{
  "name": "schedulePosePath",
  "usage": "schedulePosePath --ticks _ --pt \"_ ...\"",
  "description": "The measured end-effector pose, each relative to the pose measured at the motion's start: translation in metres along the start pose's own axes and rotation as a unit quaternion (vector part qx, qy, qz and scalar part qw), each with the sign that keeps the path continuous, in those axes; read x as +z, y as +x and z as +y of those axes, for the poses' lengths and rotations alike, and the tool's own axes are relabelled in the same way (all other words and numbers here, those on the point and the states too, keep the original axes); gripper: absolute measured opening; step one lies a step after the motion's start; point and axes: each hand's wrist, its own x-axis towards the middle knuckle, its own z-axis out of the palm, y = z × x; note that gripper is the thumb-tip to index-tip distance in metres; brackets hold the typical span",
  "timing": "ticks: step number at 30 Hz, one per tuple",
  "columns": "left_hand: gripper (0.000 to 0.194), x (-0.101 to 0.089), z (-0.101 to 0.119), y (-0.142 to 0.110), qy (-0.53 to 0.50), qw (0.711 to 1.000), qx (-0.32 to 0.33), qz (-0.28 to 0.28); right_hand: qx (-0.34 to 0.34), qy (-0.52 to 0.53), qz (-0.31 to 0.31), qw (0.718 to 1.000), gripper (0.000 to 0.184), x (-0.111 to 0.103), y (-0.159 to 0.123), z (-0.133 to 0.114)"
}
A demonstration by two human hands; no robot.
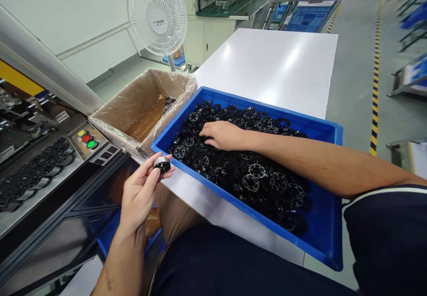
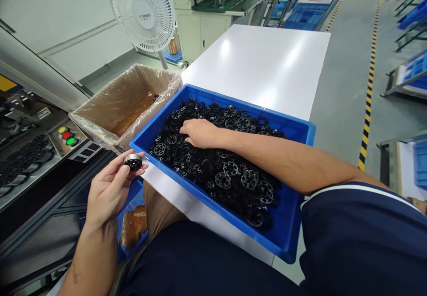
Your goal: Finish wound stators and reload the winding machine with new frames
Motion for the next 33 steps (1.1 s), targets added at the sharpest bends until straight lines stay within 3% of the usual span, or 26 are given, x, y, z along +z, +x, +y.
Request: schedulePosePath --ticks 3,9,12,16,18,20,24,28,33 --pt "0.037 -0.003 -0.002 -0.001 0.005 1.0 -0.006 -0.006 -0.008 -0.018 -0.099 0.995 0.031 0.014 0.001 -0.006" --pt "0.042 0.01 0.007 -0.007 0.224 0.967 0.125 -0.009 -0.025 0.001 -0.129 0.991 0.015 0.034 0.002 -0.013" --pt "0.054 0.016 0.01 -0.009 0.184 0.972 0.149 -0.003 -0.032 0.015 -0.12 0.992 0.007 0.035 0.004 -0.01" --pt "0.037 0.017 0.013 -0.009 0.104 0.983 0.151 -0.007 -0.047 0.032 -0.102 0.993 0.009 0.026 0.005 -0.008" --pt "0.037 0.016 0.014 -0.009 0.08 0.988 0.132 -0.017 -0.049 0.047 -0.066 0.995 0.01 0.018 0.002 -0.012" --pt "0.042 0.015 0.015 -0.009 0.044 0.993 0.101 -0.029 -0.075 0.093 0.028 0.992 0.011 0.011 -0.004 -0.021" --pt "0.044 0.016 0.016 -0.008 -0.032 0.998 0.041 -0.043 -0.213 0.176 0.232 0.933 0.004 0.001 -0.022 -0.049" --pt "0.049 0.025 0.016 -0.006 -0.054 0.998 0.026 -0.025 -0.273 0.19 0.302 0.893 0.006 -0.003 -0.035 -0.072" --pt "0.057 0.039 0.015 -0.005 -0.054 0.998 0.038 -0.016 -0.315 0.169 0.342 0.869 0.007 0.0 -0.042 -0.081"
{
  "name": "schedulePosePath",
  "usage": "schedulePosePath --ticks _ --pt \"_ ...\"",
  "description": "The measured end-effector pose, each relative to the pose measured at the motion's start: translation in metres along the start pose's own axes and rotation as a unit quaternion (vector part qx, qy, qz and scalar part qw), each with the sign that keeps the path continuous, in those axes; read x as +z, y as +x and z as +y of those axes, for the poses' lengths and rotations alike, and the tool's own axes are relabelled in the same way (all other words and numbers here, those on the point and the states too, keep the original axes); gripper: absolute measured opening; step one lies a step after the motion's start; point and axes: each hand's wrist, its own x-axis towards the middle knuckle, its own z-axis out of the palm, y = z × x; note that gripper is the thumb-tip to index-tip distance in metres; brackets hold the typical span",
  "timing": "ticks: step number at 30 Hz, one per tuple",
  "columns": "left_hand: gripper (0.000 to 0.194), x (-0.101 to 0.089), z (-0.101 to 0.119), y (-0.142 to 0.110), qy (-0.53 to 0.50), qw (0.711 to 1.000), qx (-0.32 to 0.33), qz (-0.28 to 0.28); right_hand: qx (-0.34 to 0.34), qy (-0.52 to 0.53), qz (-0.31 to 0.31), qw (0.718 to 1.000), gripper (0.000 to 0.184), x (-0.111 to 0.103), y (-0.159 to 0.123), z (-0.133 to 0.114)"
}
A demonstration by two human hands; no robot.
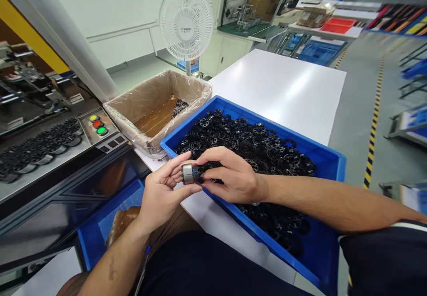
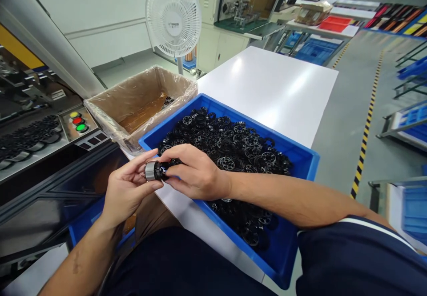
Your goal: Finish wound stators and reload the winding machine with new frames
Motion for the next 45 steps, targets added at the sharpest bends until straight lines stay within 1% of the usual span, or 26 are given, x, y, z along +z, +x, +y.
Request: schedulePosePath --ticks 3,5,10,13,15,18,21,24,29,32,34,36,37,38,39,40,41,42,43,44,45 --pt "0.05 0.006 0.001 -0.001 0.005 1.0 0.01 -0.006 -0.007 -0.006 0.01 1.0 0.004 0.001 -0.002 0.0" --pt "0.045 0.007 0.002 -0.002 0.014 1.0 0.023 0.003 0.0 0.001 0.013 1.0 0.006 0.001 -0.002 0.002" --pt "0.047 0.005 0.003 -0.004 0.039 0.998 0.035 0.024 0.014 0.005 0.014 1.0 0.024 0.001 0.0 0.004" --pt "0.047 0.003 0.004 -0.004 0.057 0.998 0.025 0.023 -0.002 -0.019 0.0 1.0 0.023 0.001 -0.001 0.005" --pt "0.048 0.002 0.004 -0.004 0.056 0.998 0.017 0.011 -0.014 -0.032 -0.005 0.999 0.021 0.0 -0.001 0.005" --pt "0.049 0.001 0.005 -0.003 0.041 0.999 0.009 -0.01 -0.054 -0.052 -0.007 0.997 0.02 -0.002 -0.001 0.007" --pt "0.05 0.0 0.004 -0.004 0.049 0.999 -0.004 -0.022 -0.09 -0.07 -0.014 0.993 0.02 -0.003 -0.002 0.008" --pt "0.051 0.001 0.003 -0.006 0.063 0.998 -0.012 -0.025 -0.096 -0.076 -0.013 0.992 0.02 -0.002 -0.004 0.008" --pt "0.05 -0.001 0.0 -0.007 0.055 0.998 -0.013 -0.031 -0.092 -0.081 -0.006 0.992 0.017 0.001 -0.003 0.006" --pt "0.051 0.0 -0.005 -0.01 0.049 0.997 -0.036 -0.038 -0.063 -0.061 -0.019 0.996 0.017 -0.002 0.0 0.008" --pt "0.053 0.001 -0.008 -0.016 0.023 0.997 -0.053 -0.047 -0.032 -0.038 -0.026 0.998 0.022 -0.005 0.001 0.008" --pt "0.052 -0.002 -0.01 -0.025 -0.015 0.997 -0.057 -0.058 -0.011 -0.035 -0.037 0.999 0.031 -0.008 0.001 0.007" --pt "0.051 -0.008 -0.01 -0.029 -0.025 0.997 -0.053 -0.056 -0.003 -0.046 -0.044 0.998 0.037 -0.008 0.001 0.007" --pt "0.05 -0.017 -0.009 -0.032 -0.021 0.998 -0.047 -0.045 -0.001 -0.063 -0.054 0.997 0.041 -0.008 0.0 0.007" --pt "0.05 -0.032 -0.007 -0.035 0.002 0.999 -0.04 -0.016 0.003 -0.084 -0.063 0.994 0.046 -0.008 -0.001 0.009" --pt "0.048 -0.051 -0.003 -0.038 0.042 0.998 -0.03 0.03 0.001 -0.106 -0.065 0.992 0.051 -0.007 -0.002 0.011" --pt "0.047 -0.076 0.004 -0.041 0.098 0.99 -0.015 0.096 -0.003 -0.125 -0.065 0.99 0.055 -0.005 -0.003 0.014" --pt "0.045 -0.104 0.012 -0.045 0.168 0.97 0.001 0.176 -0.007 -0.139 -0.068 0.988 0.056 -0.004 -0.004 0.018" --pt "0.043 -0.135 0.022 -0.05 0.251 0.932 0.015 0.26 -0.013 -0.15 -0.077 0.986 0.057 -0.003 -0.004 0.022" --pt "0.042 -0.167 0.033 -0.056 0.336 0.876 0.032 0.344 -0.022 -0.16 -0.088 0.983 0.059 -0.002 -0.005 0.026" --pt "0.041 -0.199 0.045 -0.061 0.432 0.804 0.029 0.407 -0.035 -0.171 -0.1 0.98 0.061 -0.001 -0.005 0.029"
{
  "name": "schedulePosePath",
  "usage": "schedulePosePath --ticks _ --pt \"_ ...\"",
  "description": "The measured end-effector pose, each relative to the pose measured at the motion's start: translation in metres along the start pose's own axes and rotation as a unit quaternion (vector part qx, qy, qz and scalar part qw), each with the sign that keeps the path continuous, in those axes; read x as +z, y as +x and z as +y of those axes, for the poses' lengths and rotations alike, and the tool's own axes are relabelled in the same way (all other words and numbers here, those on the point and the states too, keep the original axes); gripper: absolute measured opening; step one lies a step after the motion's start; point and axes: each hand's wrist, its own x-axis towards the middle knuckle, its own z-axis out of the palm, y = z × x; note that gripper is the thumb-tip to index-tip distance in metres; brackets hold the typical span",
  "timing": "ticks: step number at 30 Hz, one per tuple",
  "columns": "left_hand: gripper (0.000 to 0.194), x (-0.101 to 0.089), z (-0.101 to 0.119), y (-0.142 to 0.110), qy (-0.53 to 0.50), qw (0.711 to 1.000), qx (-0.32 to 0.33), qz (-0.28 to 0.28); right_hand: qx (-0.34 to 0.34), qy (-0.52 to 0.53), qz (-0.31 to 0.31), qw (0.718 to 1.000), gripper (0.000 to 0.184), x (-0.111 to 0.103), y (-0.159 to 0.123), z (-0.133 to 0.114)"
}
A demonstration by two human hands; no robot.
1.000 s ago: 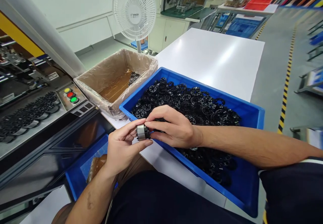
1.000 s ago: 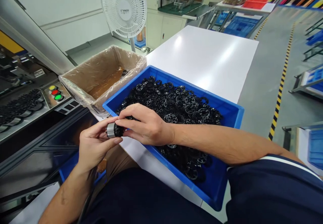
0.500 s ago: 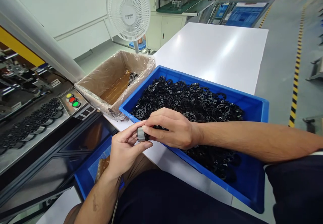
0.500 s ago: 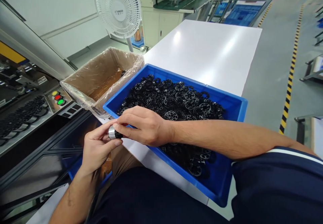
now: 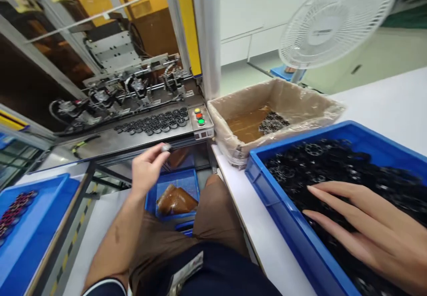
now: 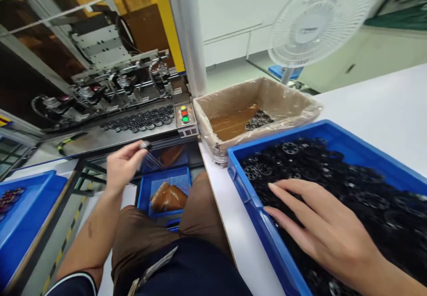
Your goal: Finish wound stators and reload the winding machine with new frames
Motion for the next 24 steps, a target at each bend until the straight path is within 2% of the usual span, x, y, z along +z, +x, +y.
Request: schedulePosePath --ticks 1,3,5,7,9,12,14,16,18,20,21,22,24 --pt "0.039 -0.019 -0.016 0.02 0.118 0.992 0.01 0.042 -0.017 -0.012 -0.008 1.0 0.063 0.002 0.0 0.003" --pt "0.035 -0.046 -0.043 0.056 0.19 0.98 0.001 0.059 -0.039 -0.032 -0.016 0.999 0.064 0.006 -0.001 0.007" --pt "0.029 -0.058 -0.061 0.081 0.222 0.974 -0.001 0.043 -0.038 -0.034 -0.015 0.999 0.051 0.01 0.0 0.01" --pt "0.027 -0.057 -0.071 0.096 0.242 0.97 0.01 0.021 -0.026 -0.028 -0.026 0.999 0.041 0.013 0.001 0.011" --pt "0.028 -0.05 -0.075 0.103 0.258 0.966 0.027 0.002 -0.022 -0.035 -0.032 0.999 0.039 0.016 0.003 0.013" --pt "0.032 -0.04 -0.076 0.103 0.283 0.958 0.052 -0.01 -0.02 -0.067 -0.041 0.997 0.042 0.018 0.004 0.018" --pt "0.033 -0.038 -0.073 0.1 0.301 0.952 0.063 -0.005 -0.012 -0.082 -0.06 0.995 0.035 0.017 0.0 0.023" --pt "0.035 -0.039 -0.066 0.097 0.314 0.947 0.071 -0.002 0.015 -0.081 -0.106 0.991 0.025 0.016 -0.006 0.028" --pt "0.039 -0.035 -0.052 0.1 0.323 0.942 0.088 -0.009 0.072 -0.066 -0.181 0.979 0.016 0.015 -0.013 0.031" --pt "0.051 -0.017 -0.024 0.109 0.336 0.931 0.142 -0.009 0.132 -0.046 -0.261 0.955 0.016 0.017 -0.019 0.031" --pt "0.055 0.0 -0.005 0.115 0.325 0.927 0.188 -0.015 0.152 -0.035 -0.295 0.943 0.023 0.019 -0.021 0.03" --pt "0.059 0.023 0.017 0.12 0.305 0.921 0.239 -0.037 0.163 -0.023 -0.318 0.934 0.032 0.022 -0.023 0.028" --pt "0.055 0.084 0.067 0.128 0.256 0.902 0.324 -0.123 0.173 0.0 -0.347 0.922 0.046 0.027 -0.027 0.025"
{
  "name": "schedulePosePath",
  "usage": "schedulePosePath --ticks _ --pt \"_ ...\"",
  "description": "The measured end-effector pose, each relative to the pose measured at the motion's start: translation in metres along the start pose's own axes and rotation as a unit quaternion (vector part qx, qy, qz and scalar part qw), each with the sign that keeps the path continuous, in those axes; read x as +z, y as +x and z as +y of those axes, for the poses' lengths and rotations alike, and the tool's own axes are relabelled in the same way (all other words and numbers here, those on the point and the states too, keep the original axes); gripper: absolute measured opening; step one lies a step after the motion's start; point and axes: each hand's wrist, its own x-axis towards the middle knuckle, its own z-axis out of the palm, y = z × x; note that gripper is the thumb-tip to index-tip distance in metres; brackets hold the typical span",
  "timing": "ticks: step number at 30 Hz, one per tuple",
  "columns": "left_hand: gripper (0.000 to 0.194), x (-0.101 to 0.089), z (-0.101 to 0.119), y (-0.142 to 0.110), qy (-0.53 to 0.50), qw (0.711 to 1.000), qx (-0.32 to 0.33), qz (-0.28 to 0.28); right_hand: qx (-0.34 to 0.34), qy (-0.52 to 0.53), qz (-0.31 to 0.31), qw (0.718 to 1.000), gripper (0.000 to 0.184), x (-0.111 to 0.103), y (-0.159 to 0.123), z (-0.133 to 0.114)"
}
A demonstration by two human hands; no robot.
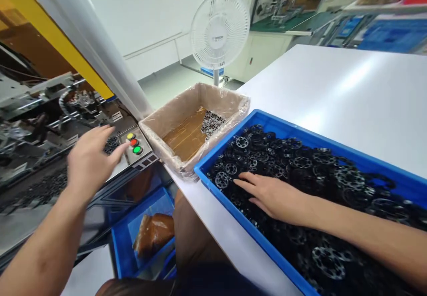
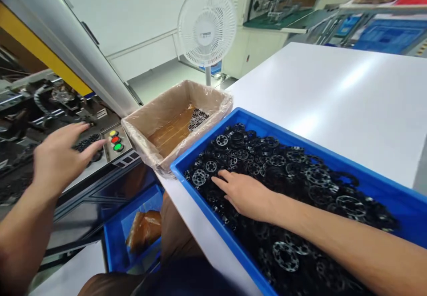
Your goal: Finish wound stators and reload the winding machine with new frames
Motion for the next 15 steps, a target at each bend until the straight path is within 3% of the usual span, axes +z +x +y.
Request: schedulePosePath --ticks 2,3,5,7,10,15 --pt "0.047 0.034 0.056 0.053 -0.055 0.985 0.077 -0.142 0.009 0.023 -0.011 1.0 0.045 0.006 -0.001 -0.001" --pt "0.042 0.053 0.081 0.075 -0.071 0.962 0.104 -0.242 0.017 0.034 -0.011 0.999 0.041 0.009 -0.002 -0.001" --pt "0.028 0.092 0.123 0.104 -0.093 0.94 0.122 -0.304 0.029 0.055 -0.01 0.998 0.031 0.01 -0.002 0.001" --pt "0.026 0.127 0.151 0.115 -0.106 0.929 0.118 -0.335 0.036 0.072 -0.019 0.997 0.024 0.008 -0.003 0.004" --pt "0.034 0.163 0.17 0.109 -0.13 0.924 0.105 -0.343 0.043 0.099 -0.031 0.994 0.03 0.004 -0.003 0.005" --pt "0.037 0.188 0.173 0.099 -0.196 0.932 0.066 -0.297 0.069 0.148 -0.021 0.986 0.042 0.011 -0.004 0.004"
